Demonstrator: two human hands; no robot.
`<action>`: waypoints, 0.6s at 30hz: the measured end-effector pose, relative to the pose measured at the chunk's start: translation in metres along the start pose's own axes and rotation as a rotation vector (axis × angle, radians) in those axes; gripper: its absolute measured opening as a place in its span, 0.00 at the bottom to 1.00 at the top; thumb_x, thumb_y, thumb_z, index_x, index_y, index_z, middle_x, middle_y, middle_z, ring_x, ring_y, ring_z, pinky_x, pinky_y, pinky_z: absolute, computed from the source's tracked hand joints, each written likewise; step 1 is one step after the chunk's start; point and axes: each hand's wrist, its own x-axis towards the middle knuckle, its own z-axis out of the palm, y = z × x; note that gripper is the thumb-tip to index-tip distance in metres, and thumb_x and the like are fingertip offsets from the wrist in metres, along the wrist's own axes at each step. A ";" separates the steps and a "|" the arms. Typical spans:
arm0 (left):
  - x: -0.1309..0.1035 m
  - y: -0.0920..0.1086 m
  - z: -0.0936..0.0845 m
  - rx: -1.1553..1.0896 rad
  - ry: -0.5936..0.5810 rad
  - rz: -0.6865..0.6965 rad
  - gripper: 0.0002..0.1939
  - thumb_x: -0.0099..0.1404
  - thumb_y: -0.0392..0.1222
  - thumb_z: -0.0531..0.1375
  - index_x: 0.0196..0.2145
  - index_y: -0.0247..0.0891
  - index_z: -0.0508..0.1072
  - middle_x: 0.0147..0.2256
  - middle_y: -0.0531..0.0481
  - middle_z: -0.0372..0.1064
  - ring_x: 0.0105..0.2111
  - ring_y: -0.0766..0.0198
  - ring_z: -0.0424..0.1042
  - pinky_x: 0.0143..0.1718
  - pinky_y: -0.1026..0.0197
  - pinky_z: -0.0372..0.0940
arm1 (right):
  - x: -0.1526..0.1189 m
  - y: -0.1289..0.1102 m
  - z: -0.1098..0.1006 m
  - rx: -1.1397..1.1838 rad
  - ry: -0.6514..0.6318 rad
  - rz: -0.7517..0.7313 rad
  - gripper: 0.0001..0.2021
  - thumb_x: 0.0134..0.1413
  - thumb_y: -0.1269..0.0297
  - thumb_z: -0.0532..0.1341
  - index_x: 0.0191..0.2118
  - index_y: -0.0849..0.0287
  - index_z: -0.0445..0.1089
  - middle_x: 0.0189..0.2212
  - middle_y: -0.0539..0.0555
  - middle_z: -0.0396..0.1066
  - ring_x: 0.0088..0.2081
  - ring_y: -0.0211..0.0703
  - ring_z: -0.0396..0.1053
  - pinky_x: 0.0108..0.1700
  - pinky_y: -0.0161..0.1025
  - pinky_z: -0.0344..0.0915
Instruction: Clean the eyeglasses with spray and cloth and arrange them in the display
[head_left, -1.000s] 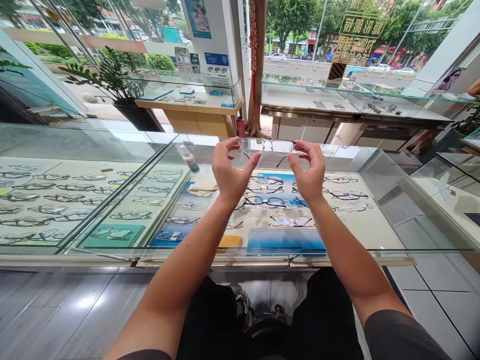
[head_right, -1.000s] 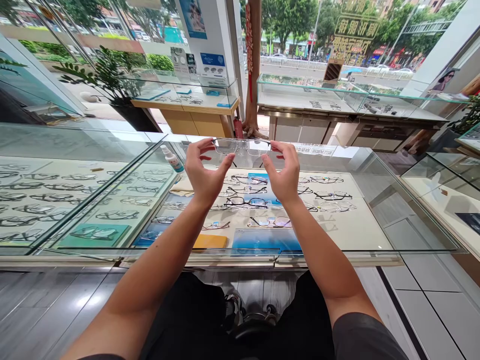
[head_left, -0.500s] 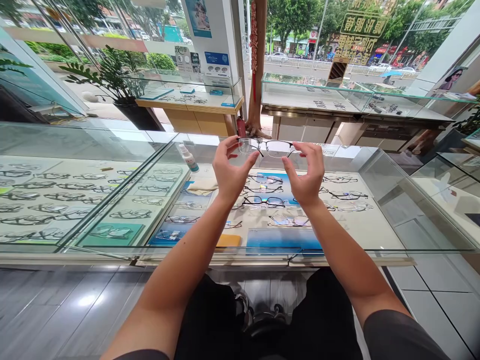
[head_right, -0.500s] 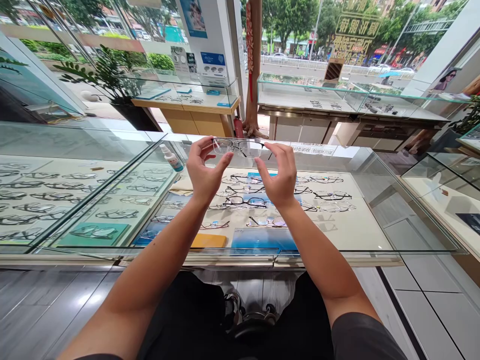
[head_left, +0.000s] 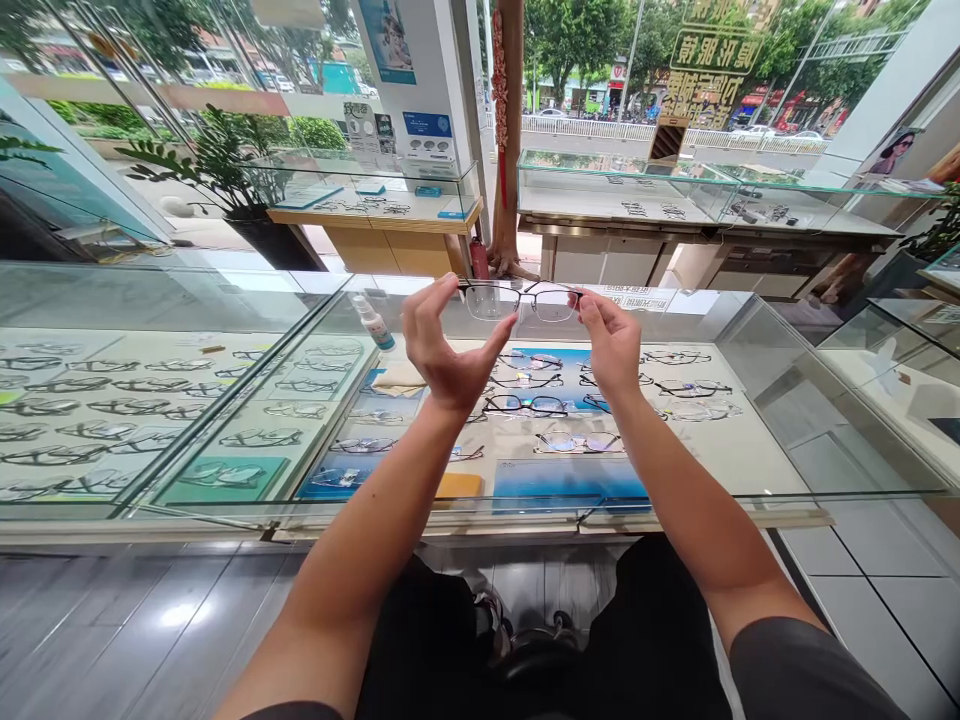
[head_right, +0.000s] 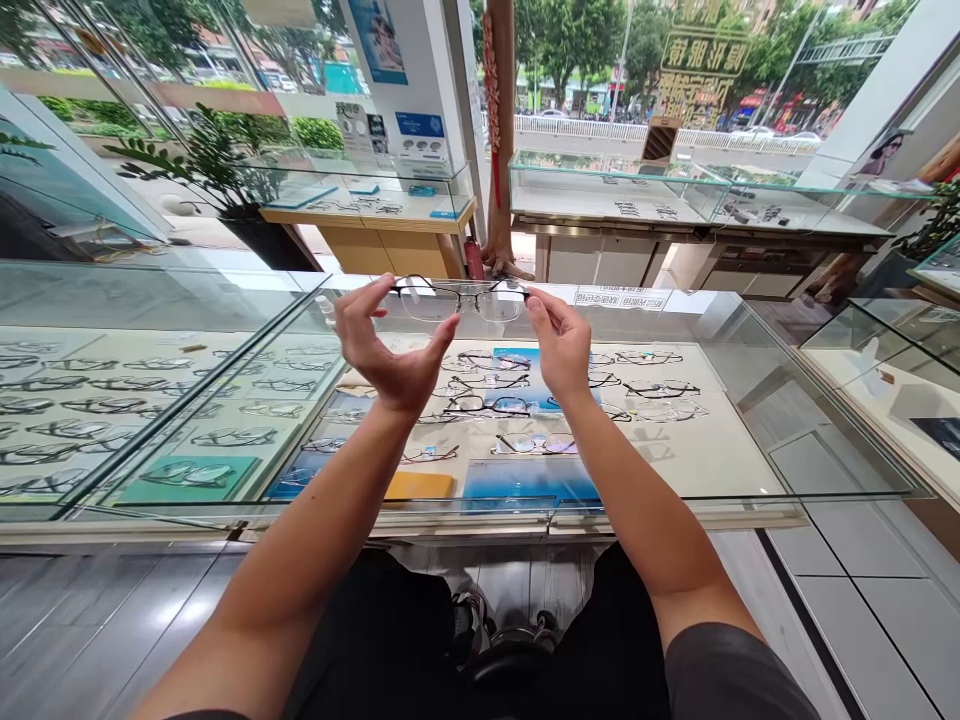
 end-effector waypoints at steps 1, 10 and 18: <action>0.000 0.001 0.000 0.004 0.000 0.002 0.41 0.50 0.66 0.80 0.56 0.47 0.74 0.54 0.40 0.76 0.58 0.37 0.75 0.58 0.34 0.72 | 0.001 0.001 0.000 0.010 0.000 0.010 0.21 0.70 0.43 0.64 0.55 0.50 0.83 0.51 0.58 0.85 0.55 0.52 0.83 0.60 0.58 0.80; 0.002 0.012 0.000 -0.108 -0.097 -0.047 0.36 0.62 0.64 0.75 0.59 0.44 0.73 0.54 0.40 0.77 0.57 0.46 0.78 0.53 0.44 0.74 | 0.001 0.000 -0.001 0.024 0.050 0.010 0.20 0.67 0.41 0.67 0.50 0.52 0.80 0.48 0.57 0.84 0.52 0.49 0.82 0.58 0.52 0.79; -0.003 -0.002 0.011 -0.291 -0.226 -0.215 0.35 0.64 0.64 0.74 0.60 0.45 0.71 0.59 0.38 0.76 0.60 0.49 0.79 0.52 0.50 0.77 | -0.007 -0.016 -0.001 -0.045 0.111 -0.078 0.17 0.67 0.44 0.68 0.47 0.52 0.78 0.47 0.56 0.82 0.48 0.47 0.80 0.52 0.49 0.77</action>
